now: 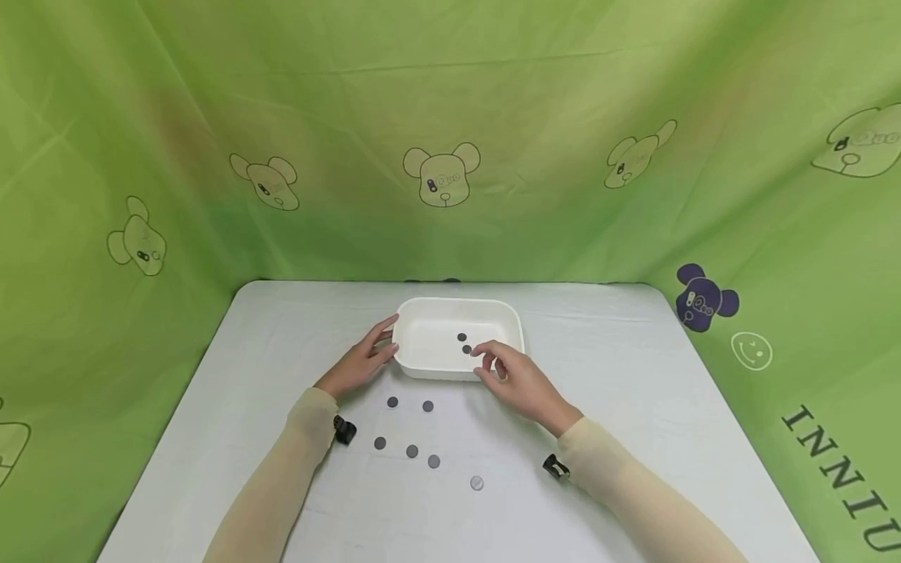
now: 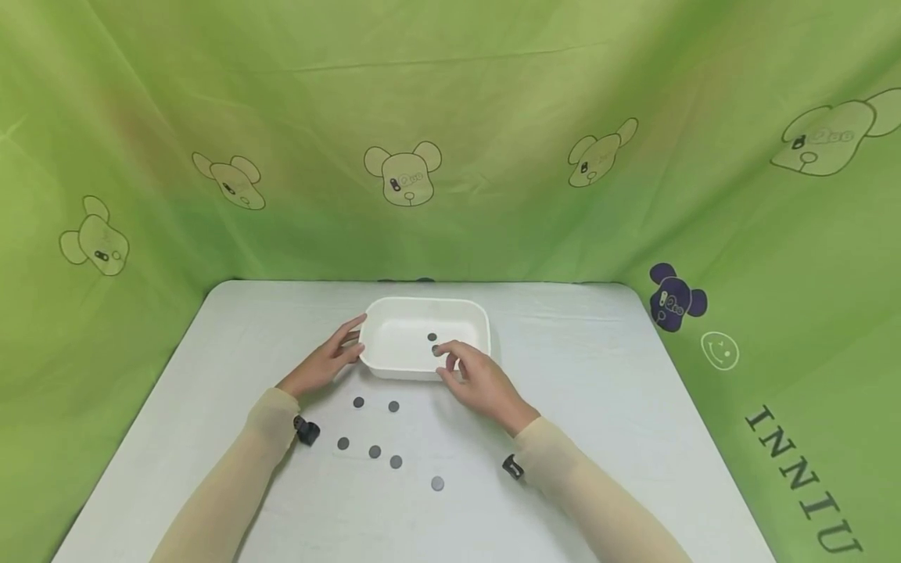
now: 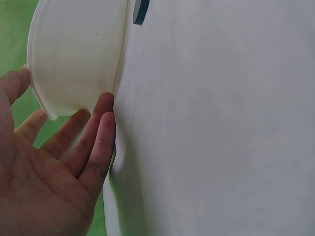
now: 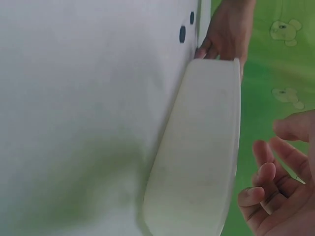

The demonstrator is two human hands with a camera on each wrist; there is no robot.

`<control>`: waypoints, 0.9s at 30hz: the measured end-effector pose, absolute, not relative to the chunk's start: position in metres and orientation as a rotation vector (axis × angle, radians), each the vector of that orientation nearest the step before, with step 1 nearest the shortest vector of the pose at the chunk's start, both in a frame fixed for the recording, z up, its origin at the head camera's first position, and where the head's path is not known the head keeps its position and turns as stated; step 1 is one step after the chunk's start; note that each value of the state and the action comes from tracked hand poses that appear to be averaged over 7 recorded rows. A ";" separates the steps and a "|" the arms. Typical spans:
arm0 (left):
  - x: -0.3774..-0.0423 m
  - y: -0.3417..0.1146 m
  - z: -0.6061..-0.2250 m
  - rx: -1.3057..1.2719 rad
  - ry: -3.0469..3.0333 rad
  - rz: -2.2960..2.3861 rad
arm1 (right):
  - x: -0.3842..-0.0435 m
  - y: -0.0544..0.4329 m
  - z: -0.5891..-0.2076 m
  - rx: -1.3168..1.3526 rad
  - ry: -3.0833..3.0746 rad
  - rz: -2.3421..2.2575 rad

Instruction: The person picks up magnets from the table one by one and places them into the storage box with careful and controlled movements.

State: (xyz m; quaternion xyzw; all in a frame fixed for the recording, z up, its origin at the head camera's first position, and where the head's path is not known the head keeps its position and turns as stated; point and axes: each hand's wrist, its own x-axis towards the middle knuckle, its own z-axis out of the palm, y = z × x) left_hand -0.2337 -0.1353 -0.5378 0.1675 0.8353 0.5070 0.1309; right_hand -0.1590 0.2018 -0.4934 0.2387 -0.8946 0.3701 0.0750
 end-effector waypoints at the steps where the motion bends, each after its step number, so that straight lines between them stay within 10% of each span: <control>1: -0.234 -0.136 -0.538 0.489 2.424 1.474 | -0.156 0.202 -0.494 0.726 -2.683 1.108; 27: -0.234 -0.135 -0.535 0.477 2.427 1.448 | -0.112 0.208 -0.519 0.887 -2.750 1.170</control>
